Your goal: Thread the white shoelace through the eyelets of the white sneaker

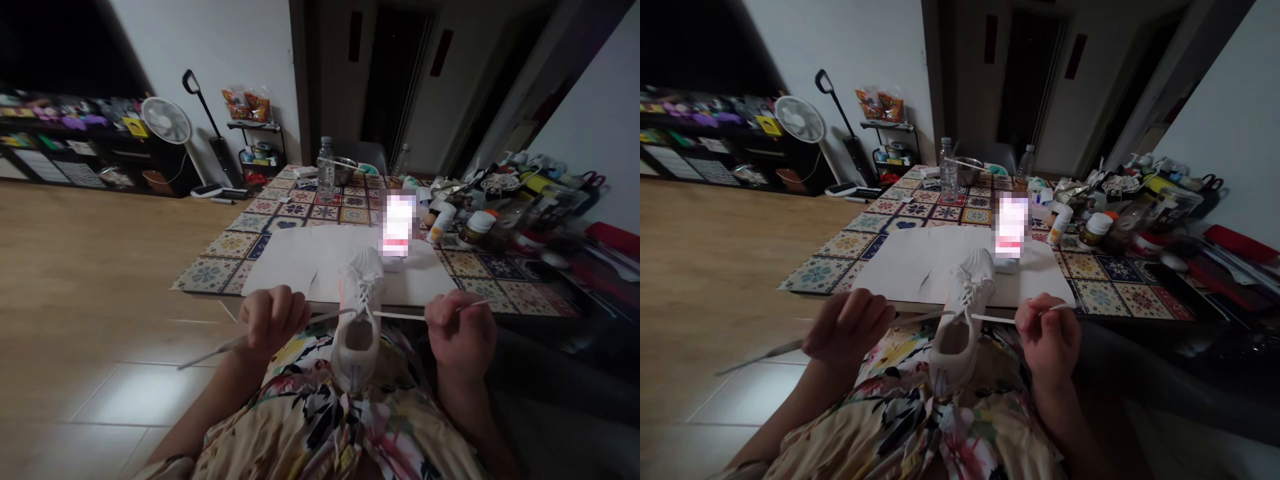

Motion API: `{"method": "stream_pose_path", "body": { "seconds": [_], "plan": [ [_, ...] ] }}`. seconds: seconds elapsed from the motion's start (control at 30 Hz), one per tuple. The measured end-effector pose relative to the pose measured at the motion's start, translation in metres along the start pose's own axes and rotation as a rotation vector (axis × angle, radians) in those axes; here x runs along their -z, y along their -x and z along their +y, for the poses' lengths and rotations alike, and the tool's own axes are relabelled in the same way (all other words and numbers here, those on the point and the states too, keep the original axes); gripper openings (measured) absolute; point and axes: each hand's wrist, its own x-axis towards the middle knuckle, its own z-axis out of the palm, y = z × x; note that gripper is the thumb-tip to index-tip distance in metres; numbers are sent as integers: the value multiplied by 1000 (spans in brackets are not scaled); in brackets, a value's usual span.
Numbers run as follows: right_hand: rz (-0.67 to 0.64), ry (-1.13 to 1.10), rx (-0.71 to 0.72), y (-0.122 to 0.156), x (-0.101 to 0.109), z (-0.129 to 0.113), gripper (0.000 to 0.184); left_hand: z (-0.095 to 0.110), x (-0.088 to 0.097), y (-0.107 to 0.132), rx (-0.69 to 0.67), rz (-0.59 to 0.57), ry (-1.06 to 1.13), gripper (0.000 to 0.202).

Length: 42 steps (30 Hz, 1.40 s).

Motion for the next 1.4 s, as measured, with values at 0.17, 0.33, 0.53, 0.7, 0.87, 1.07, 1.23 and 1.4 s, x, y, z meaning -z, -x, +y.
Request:
{"method": "stream_pose_path", "body": {
  "seconds": [0.17, 0.33, 0.53, 0.7, 0.87, 1.07, 1.23, 1.4],
  "plan": [
    [-172, 330, 6, 8, -5, 10, 11, -7, -15, 4, 421, -70, -340, 19],
    [-610, 593, 231, 9, -21, 9, 10, -25, -28, 6, 708, 99, -177, 46],
    [-669, 684, 312, 9, -23, 6, 11, -36, -27, 6, 707, 184, -108, 50],
    [-700, 682, 266, 11, -23, 7, 12, -38, -31, 6, 654, 160, -112, 58],
    [-634, 673, 293, 14, -22, 5, 14, -39, -35, 11, 627, 144, -135, 69],
    [-579, 713, 354, 17, -20, 3, 15, -38, -34, 9, 699, 139, -37, 72],
    [-620, 691, 319, 16, -23, 3, 12, -35, -34, 6, 611, 145, -192, 23],
    [-630, 652, 279, 17, -22, 5, 11, -29, -39, 4, 440, 39, -437, 17]
  ]
}}
